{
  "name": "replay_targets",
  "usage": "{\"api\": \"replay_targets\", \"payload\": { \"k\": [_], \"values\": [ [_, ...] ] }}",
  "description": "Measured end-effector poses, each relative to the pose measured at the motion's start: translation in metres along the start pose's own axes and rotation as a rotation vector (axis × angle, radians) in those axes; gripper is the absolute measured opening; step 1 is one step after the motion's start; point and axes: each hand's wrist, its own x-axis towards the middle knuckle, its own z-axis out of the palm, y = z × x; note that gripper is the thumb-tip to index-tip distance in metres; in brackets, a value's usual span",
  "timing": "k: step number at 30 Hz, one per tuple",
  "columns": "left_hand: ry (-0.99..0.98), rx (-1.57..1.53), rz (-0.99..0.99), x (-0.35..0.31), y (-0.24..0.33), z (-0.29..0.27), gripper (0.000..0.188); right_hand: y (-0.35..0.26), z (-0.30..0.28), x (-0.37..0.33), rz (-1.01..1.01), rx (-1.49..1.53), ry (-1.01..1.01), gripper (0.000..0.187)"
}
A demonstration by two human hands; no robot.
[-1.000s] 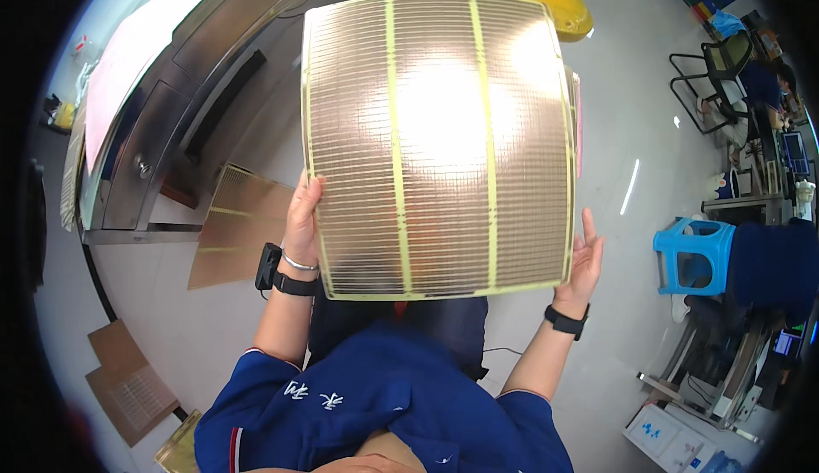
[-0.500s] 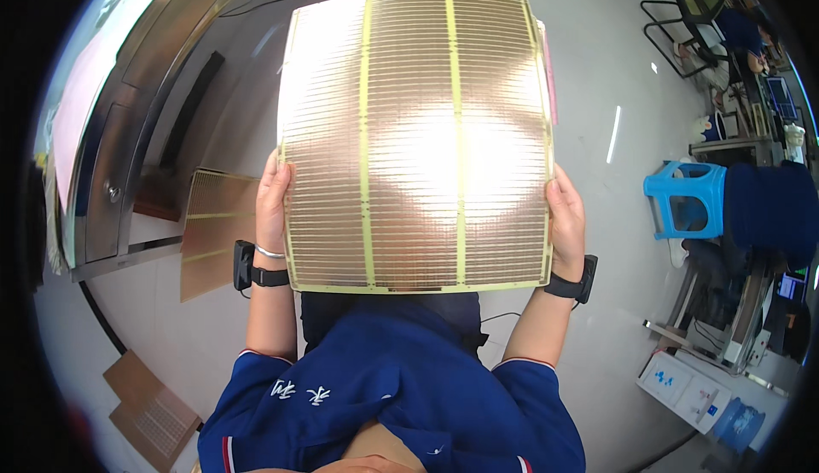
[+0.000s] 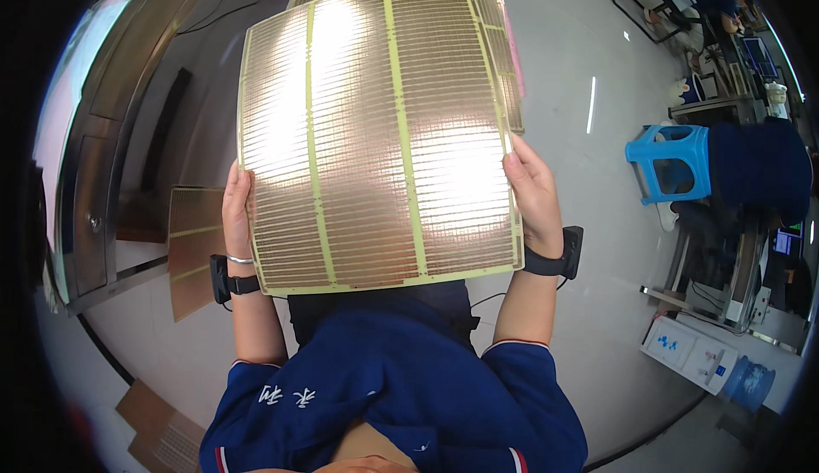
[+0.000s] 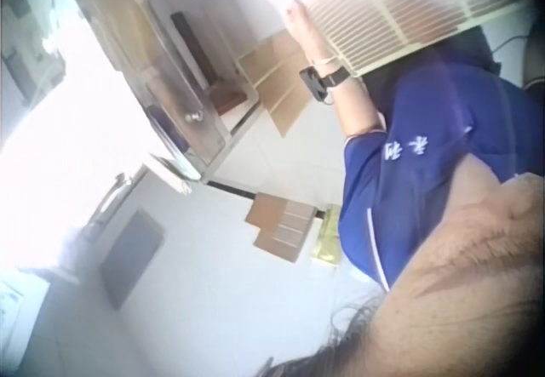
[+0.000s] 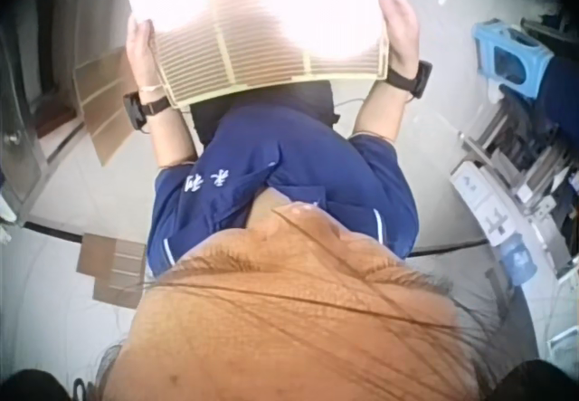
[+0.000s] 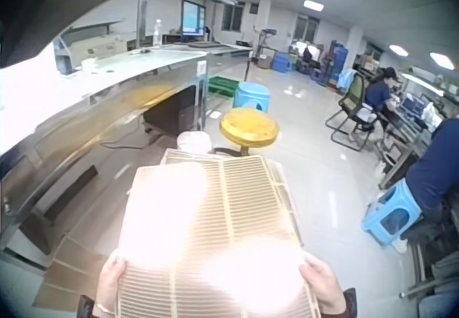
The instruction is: Inspecting and marking several flexible patterned panels or electronic grids.
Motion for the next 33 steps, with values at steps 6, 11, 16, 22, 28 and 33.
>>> {"api": "replay_targets", "payload": {
  "k": [6,11,16,22,28,33],
  "values": [
    [-0.033,0.017,0.013,0.002,-0.001,-0.010,0.030,0.003,0.000,0.001,0.020,-0.040,0.020,0.046],
    [-0.004,0.006,0.029,-0.005,0.008,0.004,0.031,0.006,-0.004,0.003,0.048,-0.070,0.043,0.042],
    [-0.017,-0.043,0.029,-0.007,0.013,0.010,0.032,0.011,-0.015,0.005,0.075,-0.092,0.051,0.041],
    [-0.066,-0.035,0.075,-0.008,0.017,0.022,0.035,0.019,-0.029,0.006,0.090,-0.200,0.049,0.041],
    [-0.073,0.027,0.071,-0.006,0.016,0.027,0.037,0.023,-0.036,0.006,0.092,-0.215,0.025,0.042],
    [-0.092,0.067,0.079,-0.001,0.014,0.022,0.038,0.023,-0.029,0.008,0.070,-0.196,0.028,0.043]
  ]
}}
